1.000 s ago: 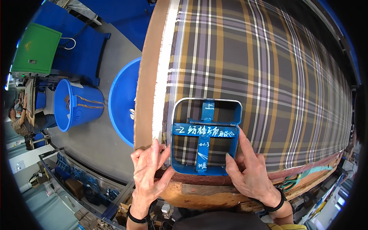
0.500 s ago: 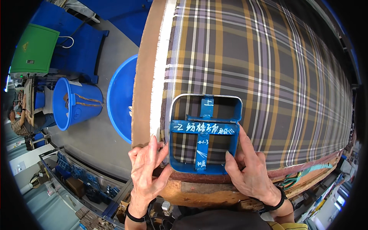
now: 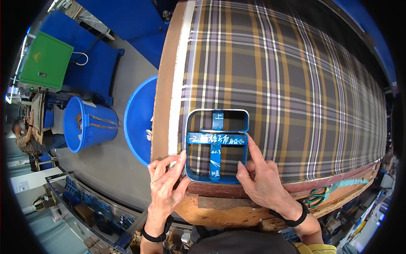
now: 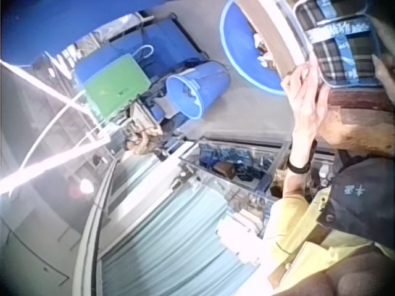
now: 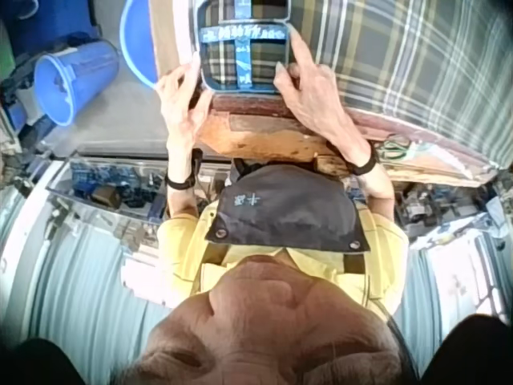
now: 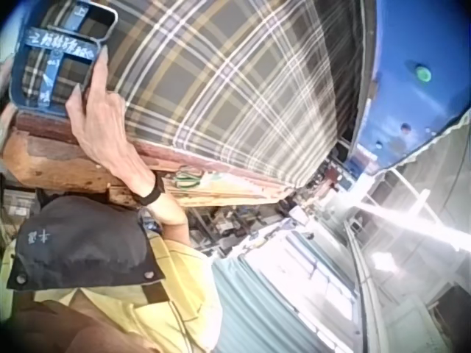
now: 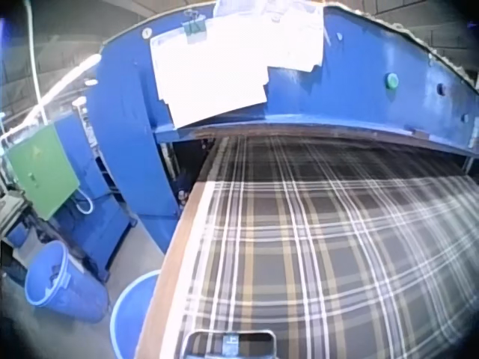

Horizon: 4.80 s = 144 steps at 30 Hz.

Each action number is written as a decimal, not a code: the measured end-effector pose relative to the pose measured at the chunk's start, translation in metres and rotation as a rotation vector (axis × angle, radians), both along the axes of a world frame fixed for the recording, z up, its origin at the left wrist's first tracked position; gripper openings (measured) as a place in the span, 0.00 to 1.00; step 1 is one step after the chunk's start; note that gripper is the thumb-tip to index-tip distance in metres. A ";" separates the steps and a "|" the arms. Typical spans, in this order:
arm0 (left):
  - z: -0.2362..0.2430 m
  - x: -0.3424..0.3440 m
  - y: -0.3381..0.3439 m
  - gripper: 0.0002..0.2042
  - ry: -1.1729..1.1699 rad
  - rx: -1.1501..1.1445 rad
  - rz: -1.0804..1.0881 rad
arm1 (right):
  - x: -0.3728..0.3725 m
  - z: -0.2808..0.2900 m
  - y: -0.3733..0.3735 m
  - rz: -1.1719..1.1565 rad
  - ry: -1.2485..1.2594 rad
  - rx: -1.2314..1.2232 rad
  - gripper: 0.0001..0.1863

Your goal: The person uses a blue plastic template to mark a plaid fabric roll with a white marker. They write alphanumeric codes on the template and then place a small fabric swatch inside it for comparison. The person also uses scissors to trim the fabric edge.

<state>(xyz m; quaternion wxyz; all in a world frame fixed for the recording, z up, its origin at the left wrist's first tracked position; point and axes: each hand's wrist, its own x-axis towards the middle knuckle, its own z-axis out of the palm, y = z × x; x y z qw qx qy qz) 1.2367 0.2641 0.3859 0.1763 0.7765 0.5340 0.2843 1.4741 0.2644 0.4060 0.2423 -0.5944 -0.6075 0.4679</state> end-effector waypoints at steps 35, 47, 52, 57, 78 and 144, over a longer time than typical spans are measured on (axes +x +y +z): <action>0.007 0.000 0.004 0.25 0.044 0.090 -0.083 | 0.001 0.003 -0.002 -0.017 0.013 0.144 0.30; 0.001 -0.001 0.003 0.24 0.038 0.136 -0.102 | 0.002 0.007 -0.002 0.008 -0.022 0.124 0.32; 0.003 -0.001 0.003 0.24 0.033 0.147 -0.100 | 0.001 0.001 -0.005 -0.004 -0.024 0.162 0.32; 0.003 0.002 0.002 0.25 0.000 0.142 -0.083 | 0.009 0.008 -0.004 0.013 0.056 0.054 0.34; -0.010 0.076 -0.099 0.34 -0.076 0.293 -0.095 | 0.457 0.070 -0.052 -1.061 0.159 0.723 0.25; -0.052 0.194 -0.214 0.08 -0.064 0.466 -0.197 | 0.765 0.145 -0.331 -1.645 -0.322 0.962 0.44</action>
